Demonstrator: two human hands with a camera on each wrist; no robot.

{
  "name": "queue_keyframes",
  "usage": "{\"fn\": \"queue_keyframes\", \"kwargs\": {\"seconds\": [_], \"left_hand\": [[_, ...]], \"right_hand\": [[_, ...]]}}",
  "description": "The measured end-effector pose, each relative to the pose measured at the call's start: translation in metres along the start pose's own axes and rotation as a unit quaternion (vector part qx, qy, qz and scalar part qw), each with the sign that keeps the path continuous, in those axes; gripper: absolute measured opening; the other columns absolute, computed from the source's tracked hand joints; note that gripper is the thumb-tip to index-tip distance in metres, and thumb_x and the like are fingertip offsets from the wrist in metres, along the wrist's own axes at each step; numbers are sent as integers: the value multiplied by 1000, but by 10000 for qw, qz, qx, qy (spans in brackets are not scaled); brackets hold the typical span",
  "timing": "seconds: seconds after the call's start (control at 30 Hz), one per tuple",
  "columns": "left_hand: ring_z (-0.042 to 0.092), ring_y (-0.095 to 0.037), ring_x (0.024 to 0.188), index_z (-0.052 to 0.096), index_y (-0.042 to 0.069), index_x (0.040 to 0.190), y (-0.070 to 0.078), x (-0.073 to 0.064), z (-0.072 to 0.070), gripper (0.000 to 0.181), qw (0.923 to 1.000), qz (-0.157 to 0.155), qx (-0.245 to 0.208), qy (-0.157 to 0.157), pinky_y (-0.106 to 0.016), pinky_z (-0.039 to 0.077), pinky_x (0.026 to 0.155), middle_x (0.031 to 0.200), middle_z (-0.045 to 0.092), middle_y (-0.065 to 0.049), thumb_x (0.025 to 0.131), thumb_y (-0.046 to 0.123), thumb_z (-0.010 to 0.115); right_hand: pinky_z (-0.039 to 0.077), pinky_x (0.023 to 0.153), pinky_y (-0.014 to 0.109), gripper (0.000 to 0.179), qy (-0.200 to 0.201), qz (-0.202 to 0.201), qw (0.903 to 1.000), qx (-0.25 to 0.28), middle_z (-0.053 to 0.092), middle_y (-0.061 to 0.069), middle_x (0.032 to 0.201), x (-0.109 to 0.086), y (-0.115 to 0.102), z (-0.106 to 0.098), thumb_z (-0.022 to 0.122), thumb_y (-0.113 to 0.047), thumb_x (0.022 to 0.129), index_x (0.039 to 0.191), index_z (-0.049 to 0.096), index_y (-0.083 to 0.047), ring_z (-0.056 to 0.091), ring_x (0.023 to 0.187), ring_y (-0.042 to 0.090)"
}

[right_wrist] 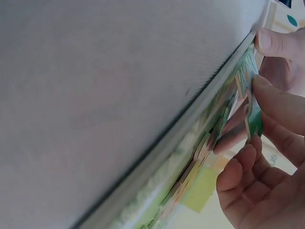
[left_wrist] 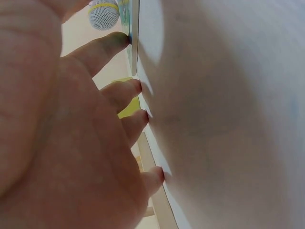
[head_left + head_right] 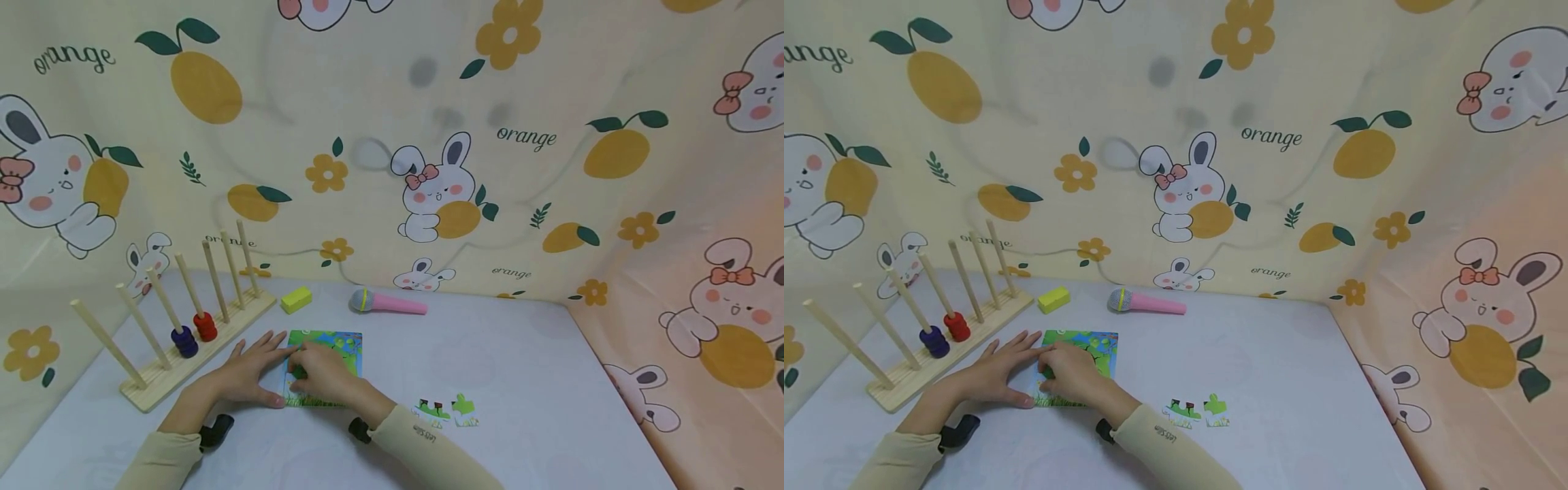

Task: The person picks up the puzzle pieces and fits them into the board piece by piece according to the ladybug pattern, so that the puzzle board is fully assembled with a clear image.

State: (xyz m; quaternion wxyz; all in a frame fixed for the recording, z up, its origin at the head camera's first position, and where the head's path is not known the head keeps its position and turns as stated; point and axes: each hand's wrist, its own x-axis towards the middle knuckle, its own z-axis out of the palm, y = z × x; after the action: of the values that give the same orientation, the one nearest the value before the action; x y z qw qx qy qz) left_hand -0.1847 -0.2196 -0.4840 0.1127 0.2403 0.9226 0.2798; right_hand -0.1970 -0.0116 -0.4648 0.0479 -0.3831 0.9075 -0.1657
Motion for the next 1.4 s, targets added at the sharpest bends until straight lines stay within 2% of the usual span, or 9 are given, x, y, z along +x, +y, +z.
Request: {"fn": "queue_keyframes", "kwargs": {"seconds": [0.23, 0.47, 0.7, 1.03, 1.23, 1.4], "left_hand": [[8, -51, 147, 47, 11, 149, 1, 0, 1, 97, 10000, -67, 26, -12, -80, -1, 104, 161, 22, -24, 70, 53, 85], [8, -49, 148, 49, 8, 147, 2, 0, 1, 98, 9999, -149, 41, -41, -79, -2, 105, 162, 21, -23, 69, 55, 85], [9, -51, 147, 46, 10, 149, 2, -2, 0, 98, 10000, -44, 19, -42, -80, 0, 104, 161, 22, -24, 70, 52, 85], [9, -51, 147, 45, 11, 150, 3, -2, -1, 98, 10000, -37, 27, -42, -80, 0, 104, 162, 21, -23, 71, 54, 84], [8, -50, 147, 46, 10, 150, 1, -1, 0, 98, 10000, -55, 35, -41, -80, -1, 105, 162, 21, -23, 70, 54, 84], [7, -49, 148, 44, 12, 151, 0, 0, 0, 99, 10000, -60, -24, -49, -80, -3, 104, 162, 20, -23, 70, 54, 84]], "right_hand": [[45, 69, 14, 32, -34, 45, 9988, -485, 66, -8, 96, 1, -5, -1, 84, -29, 81, 108, 74, -15, 55, 80, 0], [51, 84, 20, 48, -125, 363, 9987, -328, 71, -4, 111, 2, -11, -3, 85, -24, 80, 122, 67, -10, 65, 102, 7], [52, 75, 19, 39, -126, 672, 9976, -143, 71, -3, 97, 3, -13, -2, 86, -22, 80, 112, 69, -7, 64, 88, 6], [50, 73, 19, 35, -78, 662, 9976, -182, 69, -4, 91, 1, -11, 0, 88, -24, 77, 104, 71, -9, 59, 80, 5], [52, 77, 22, 35, -177, 661, 9974, -203, 72, -5, 96, 3, -12, 0, 87, -24, 78, 106, 72, -10, 63, 88, 5], [53, 76, 25, 31, -272, 509, 9947, -853, 70, -6, 104, 3, -16, -1, 86, -33, 79, 105, 77, -20, 64, 97, 9]]}}
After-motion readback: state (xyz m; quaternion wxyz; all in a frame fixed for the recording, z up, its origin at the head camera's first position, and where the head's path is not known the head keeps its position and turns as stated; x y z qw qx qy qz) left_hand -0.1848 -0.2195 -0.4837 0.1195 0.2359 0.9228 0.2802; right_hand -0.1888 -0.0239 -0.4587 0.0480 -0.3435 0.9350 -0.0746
